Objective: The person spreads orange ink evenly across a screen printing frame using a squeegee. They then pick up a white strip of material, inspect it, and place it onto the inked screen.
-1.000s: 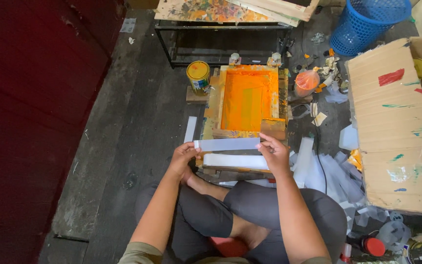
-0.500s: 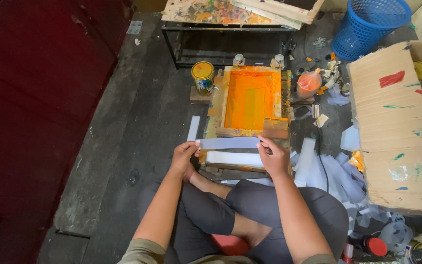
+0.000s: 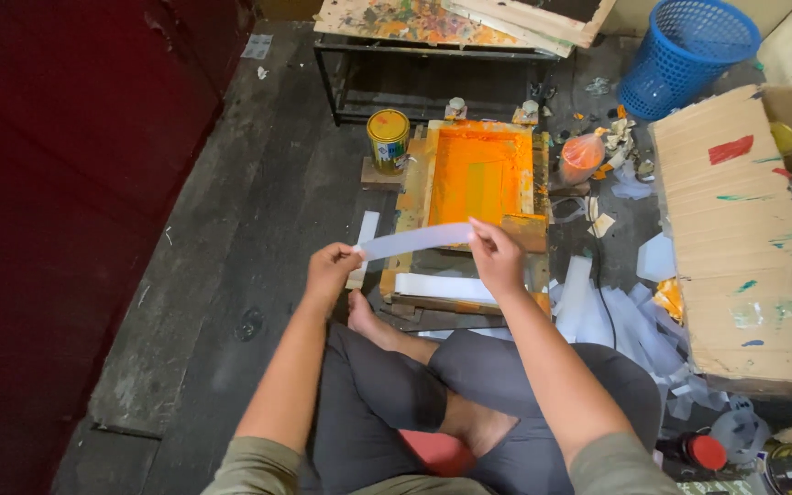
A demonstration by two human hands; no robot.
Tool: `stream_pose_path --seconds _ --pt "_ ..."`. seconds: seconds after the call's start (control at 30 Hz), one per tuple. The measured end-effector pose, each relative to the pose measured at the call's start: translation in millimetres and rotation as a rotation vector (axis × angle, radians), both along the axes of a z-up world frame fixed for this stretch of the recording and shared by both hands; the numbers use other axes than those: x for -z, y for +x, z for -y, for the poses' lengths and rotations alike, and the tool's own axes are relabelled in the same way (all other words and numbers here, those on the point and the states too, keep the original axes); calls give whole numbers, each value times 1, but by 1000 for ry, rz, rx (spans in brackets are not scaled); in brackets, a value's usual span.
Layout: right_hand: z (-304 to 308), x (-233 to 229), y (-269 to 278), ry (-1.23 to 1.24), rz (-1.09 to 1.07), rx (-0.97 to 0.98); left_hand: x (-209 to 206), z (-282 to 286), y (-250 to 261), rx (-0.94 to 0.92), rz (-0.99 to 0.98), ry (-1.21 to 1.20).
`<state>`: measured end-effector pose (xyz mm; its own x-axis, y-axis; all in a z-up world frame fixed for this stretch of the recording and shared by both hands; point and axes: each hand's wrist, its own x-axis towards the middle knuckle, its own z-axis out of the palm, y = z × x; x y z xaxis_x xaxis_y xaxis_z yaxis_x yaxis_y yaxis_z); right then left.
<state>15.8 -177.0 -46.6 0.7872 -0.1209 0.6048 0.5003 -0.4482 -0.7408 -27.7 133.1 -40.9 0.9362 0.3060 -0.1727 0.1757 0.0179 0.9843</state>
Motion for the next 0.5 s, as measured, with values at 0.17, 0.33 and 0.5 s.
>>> stream_pose_path --seconds 0.17,0.33,0.5 --pt "-51 -52 40 -129 69 -88 18 -37 17 37 10 40" --pt "-103 -81 64 -313 32 -124 75 -59 27 105 -48 67" --pt "-140 -50 111 -553 -265 -167 79 -65 33 138 -219 97"
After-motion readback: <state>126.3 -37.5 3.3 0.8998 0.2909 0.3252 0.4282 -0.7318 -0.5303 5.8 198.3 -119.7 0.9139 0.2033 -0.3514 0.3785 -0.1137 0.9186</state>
